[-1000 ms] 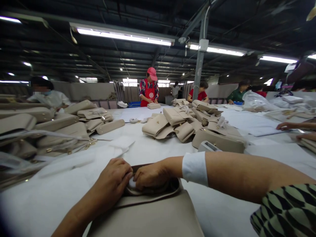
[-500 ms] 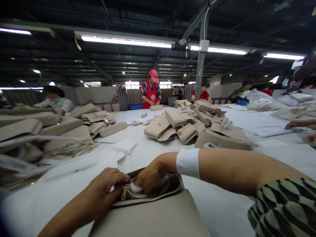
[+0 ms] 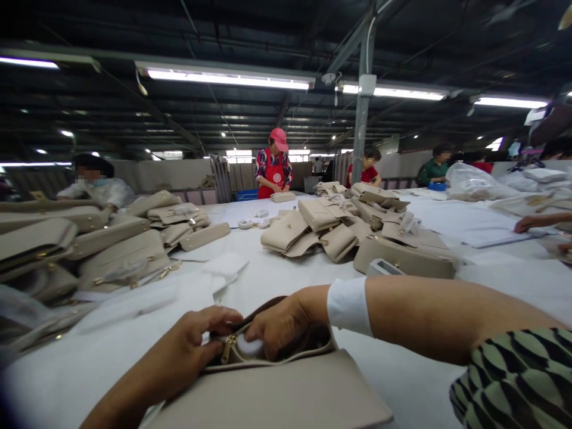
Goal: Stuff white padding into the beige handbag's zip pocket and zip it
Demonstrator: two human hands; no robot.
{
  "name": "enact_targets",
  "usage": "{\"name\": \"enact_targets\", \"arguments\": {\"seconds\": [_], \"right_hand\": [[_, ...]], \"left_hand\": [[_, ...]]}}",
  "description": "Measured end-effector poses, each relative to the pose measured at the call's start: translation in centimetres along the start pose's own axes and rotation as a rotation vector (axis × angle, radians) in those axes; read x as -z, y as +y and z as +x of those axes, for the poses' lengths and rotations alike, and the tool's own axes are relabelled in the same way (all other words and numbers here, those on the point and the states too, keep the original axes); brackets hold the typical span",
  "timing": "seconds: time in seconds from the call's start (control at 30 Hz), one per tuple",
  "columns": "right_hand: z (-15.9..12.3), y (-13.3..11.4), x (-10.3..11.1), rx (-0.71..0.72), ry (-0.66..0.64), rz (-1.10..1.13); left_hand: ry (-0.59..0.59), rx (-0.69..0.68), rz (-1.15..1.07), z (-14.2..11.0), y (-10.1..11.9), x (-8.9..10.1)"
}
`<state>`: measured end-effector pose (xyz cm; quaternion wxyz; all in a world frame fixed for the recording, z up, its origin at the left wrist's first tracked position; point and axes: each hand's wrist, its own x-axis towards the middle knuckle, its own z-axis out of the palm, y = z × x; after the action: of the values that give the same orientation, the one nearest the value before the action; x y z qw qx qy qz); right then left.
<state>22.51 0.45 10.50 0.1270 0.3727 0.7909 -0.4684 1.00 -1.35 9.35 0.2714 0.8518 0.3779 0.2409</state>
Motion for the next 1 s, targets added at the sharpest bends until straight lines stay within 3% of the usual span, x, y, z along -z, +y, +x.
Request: {"name": "enact_targets", "arguments": {"seconds": [0.2,0.3,0.4,0.47,0.6,0.73,0.8,1.0], "right_hand": [[0.1,-0.5,0.2,0.066,0.013,0.069],[0.2,-1.8,0.4,-0.001,0.045,-0.148],[-0.3,-2.3,0.1,-0.043,0.154,-0.311],[-0.7,-1.8,-0.3,0.018,0.218,-0.207],[-1.0,-0.5,-1.0,0.174,0.272,0.223],[-0.2,-0.5,-0.9,0.159,0.331,0.500],[0.3,-0.7,-0.5,0.162,0.313,0.449],[0.4,-0.9,0.8,0.140,0.279,-0.112]], "left_hand": [[-0.021,-0.020,-0.078,0.2,0.1,-0.6],[-0.057,0.002,-0.120,0.3,-0.1,-0.6],[-0.003,0.055,-0.035,0.3,-0.4,-0.4],[0.053,0.074,0.067,0.3,-0.5,-0.3],[0.081,0.109,0.155,0.4,-0.6,-0.4],[0.111,0.138,0.192,0.7,-0.7,-0.8],[0.111,0.147,0.181,0.7,-0.7,-0.8],[0.068,0.109,0.098,0.5,-0.6,-0.4]]}}
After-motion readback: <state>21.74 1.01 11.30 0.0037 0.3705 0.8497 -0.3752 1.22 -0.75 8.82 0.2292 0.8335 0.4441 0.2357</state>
